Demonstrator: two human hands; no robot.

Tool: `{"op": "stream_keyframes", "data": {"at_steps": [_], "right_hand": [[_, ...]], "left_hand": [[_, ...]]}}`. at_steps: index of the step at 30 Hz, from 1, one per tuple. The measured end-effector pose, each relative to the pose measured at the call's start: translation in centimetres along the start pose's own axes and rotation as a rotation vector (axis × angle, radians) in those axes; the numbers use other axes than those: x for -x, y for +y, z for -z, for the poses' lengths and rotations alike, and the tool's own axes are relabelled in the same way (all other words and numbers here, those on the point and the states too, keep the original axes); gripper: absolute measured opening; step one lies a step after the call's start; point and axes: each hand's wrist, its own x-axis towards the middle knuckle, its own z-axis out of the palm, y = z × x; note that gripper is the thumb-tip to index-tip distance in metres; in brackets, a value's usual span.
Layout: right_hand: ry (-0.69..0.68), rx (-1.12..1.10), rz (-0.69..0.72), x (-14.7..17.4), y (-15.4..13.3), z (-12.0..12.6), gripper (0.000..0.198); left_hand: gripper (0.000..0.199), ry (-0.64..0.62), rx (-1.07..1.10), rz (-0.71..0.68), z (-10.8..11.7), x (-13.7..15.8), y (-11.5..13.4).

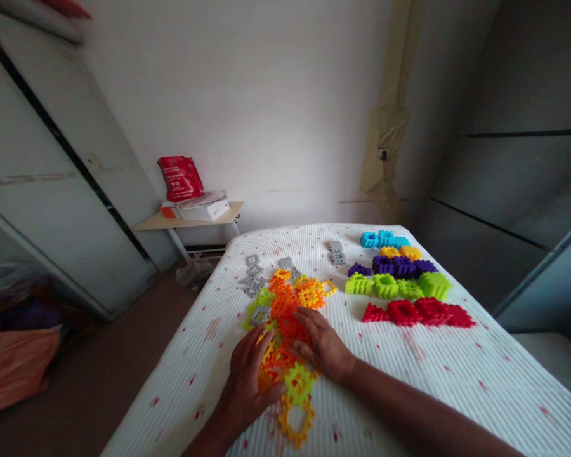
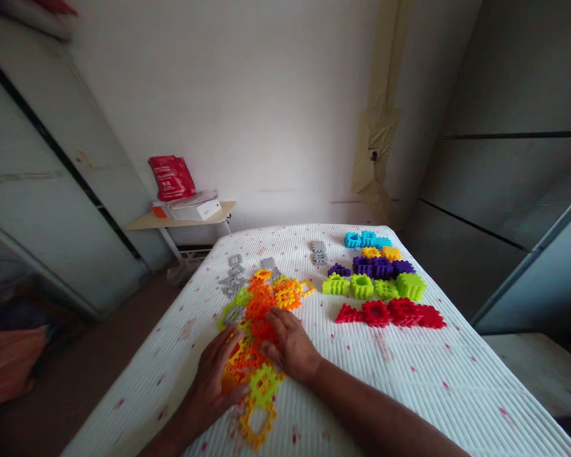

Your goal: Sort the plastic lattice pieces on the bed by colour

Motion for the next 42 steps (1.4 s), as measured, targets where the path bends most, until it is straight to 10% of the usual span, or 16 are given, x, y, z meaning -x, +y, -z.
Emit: {"op": "stream_keyframes", "data": {"at_steps": [10,22,30,42], "right_hand": [[0.073,0.293,-0.155,-3.1,2.1,1.6,0.046],[0.103,0.498,-0.459,-6.3,5.2,-0.4,0.058],[0.009,0.328,-0.340,-7.6,4.1,1.0,0.044],[-0.292,0.529,-0.215,-20.3,8.5,0.6,0.039]], "left_hand": [[0.051,0.365,0.166,0.402,1.0,-4.3,-5.0],[0.049,0.159,0.178,0.594,-3.4,-18.4,-16.4],[0.038,0.073,0.449,0.556,-4.5,-19.8,-15.9],[0.049,0.154,0.725,0.659,-3.0,-15.5,-12.7]]}}
